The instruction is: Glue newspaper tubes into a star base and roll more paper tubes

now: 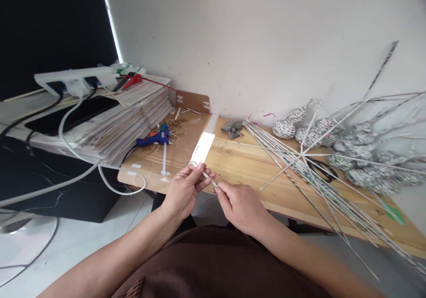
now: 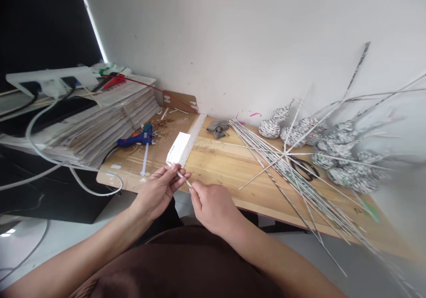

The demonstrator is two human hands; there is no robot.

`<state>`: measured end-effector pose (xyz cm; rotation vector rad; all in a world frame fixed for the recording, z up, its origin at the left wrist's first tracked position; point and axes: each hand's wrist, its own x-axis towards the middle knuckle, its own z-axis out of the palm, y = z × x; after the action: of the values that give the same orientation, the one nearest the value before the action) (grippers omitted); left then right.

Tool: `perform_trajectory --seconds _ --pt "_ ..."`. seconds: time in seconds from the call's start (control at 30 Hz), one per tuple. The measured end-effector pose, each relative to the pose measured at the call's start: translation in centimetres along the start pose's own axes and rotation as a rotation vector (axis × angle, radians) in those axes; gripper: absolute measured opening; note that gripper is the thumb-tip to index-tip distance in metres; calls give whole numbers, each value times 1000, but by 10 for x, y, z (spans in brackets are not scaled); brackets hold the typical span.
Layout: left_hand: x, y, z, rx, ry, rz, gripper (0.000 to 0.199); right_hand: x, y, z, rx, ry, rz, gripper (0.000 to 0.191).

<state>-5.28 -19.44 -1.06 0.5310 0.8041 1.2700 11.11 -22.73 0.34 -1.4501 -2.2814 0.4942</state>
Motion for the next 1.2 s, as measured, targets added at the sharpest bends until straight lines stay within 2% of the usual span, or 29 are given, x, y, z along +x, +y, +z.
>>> perform_trajectory --seconds 0.17,0.23,0.3,0.37,0.43,0.53,0.6,0.77,0.8,0.93,0.97,1.1,1.13,1.2 --pt "11 15 -5 -66 76 99 10 -16 11 -9 326 -84 119 33" --pt "16 23 -7 -78 81 116 9 -26 20 -9 581 -201 249 39" --pt "21 31 -10 -98 81 120 11 -36 30 -7 942 -367 387 43" --pt "25 38 -12 -128 89 137 12 -45 37 -6 1188 -458 471 44" --pt "29 42 -14 -144 105 157 13 -52 41 -8 1165 -435 498 45" --pt "32 43 -17 -139 121 176 13 -59 41 -15 820 -291 420 43" --pt "31 42 -16 -129 127 173 12 -61 41 -18 682 -261 361 40" --pt "30 45 -14 -120 117 163 16 -65 47 -17 971 -518 407 55" --pt "30 46 -14 -122 124 170 18 -66 48 -18 967 -518 405 56" --pt "34 48 -20 -123 146 178 20 -72 51 -24 781 -375 409 45" --pt "35 48 -21 -122 134 168 20 -73 52 -25 811 -382 414 45" --pt "40 51 -21 -167 108 126 22 -77 59 -26 1170 -541 430 52" --pt "41 52 -20 -183 126 131 23 -77 59 -26 1177 -536 434 52" --pt "44 53 -18 -184 174 153 26 -77 58 -29 1014 -472 428 48"
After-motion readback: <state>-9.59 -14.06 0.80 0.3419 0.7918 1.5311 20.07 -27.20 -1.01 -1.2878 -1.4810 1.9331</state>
